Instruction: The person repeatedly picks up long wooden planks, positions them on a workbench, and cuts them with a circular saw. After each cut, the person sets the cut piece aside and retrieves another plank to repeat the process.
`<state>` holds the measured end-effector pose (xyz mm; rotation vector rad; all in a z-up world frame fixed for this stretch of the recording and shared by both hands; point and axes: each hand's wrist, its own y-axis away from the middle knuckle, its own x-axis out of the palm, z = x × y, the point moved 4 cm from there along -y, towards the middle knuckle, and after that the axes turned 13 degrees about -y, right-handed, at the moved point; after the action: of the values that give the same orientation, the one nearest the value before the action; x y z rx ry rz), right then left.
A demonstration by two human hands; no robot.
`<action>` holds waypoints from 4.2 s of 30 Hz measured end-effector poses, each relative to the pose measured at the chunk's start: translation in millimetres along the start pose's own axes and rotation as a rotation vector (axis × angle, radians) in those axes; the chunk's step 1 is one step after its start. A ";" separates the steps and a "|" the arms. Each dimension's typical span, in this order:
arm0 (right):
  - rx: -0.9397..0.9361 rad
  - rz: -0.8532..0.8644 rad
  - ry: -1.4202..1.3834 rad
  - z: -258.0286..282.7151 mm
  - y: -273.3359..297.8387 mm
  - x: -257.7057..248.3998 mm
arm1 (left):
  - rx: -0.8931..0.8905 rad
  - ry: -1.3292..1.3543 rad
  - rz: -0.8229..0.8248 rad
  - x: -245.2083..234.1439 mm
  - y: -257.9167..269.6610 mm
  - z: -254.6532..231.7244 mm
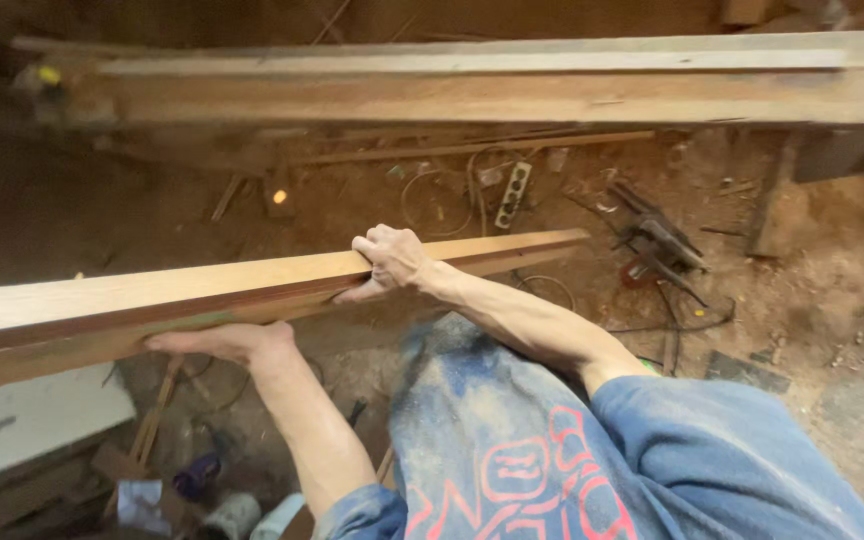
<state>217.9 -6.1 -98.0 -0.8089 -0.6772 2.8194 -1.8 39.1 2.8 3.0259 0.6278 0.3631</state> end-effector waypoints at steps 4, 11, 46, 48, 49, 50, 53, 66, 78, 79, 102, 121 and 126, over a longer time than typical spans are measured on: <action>0.129 0.072 0.148 1.1 -8.3 -58.1 | -0.249 -0.038 0.022 57.8 11.1 6.1; 0.419 0.317 0.399 2.9 -42.1 -154.2 | -0.416 0.056 0.199 164.0 14.3 38.2; 0.417 -0.081 0.994 -194.9 -61.4 -203.2 | 1.234 -1.171 1.381 353.7 -99.7 222.8; 0.401 -0.129 0.968 -201.7 -73.5 -191.3 | 1.260 -1.153 1.368 356.9 -117.9 218.2; 0.421 -0.124 0.975 -206.1 -83.5 -184.3 | 1.305 -1.125 1.334 358.1 -129.3 212.5; 0.452 -0.127 0.979 -209.4 -93.5 -173.4 | 1.306 -1.153 1.339 358.3 -145.3 209.0; 0.540 -0.178 0.898 -223.5 -125.3 -148.4 | 1.264 -1.300 1.397 364.5 -175.2 212.4; 0.370 -0.758 0.685 -153.7 -26.2 -163.1 | 1.509 -0.732 1.337 400.8 -48.5 192.9; 1.658 -0.971 -0.093 -255.1 368.2 -175.2 | 0.902 -1.073 2.399 368.5 227.1 348.9; 1.690 -0.986 -0.134 -266.7 398.7 -181.4 | 0.781 -1.254 2.361 361.2 250.1 372.3; 1.855 0.021 0.067 -684.6 704.4 -70.3 | -0.102 -1.712 1.940 318.4 465.9 690.5; 1.787 -0.817 -0.345 -344.9 610.3 -237.4 | 0.001 -1.396 2.008 310.8 418.0 504.3; 1.791 -1.332 -0.251 -220.6 554.5 -226.2 | 0.568 -0.763 1.960 388.6 378.7 364.9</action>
<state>525.5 -470.2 -410.1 0.3235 0.9468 1.2437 576.8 -148.3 -237.3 2.4482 -2.4803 -1.0625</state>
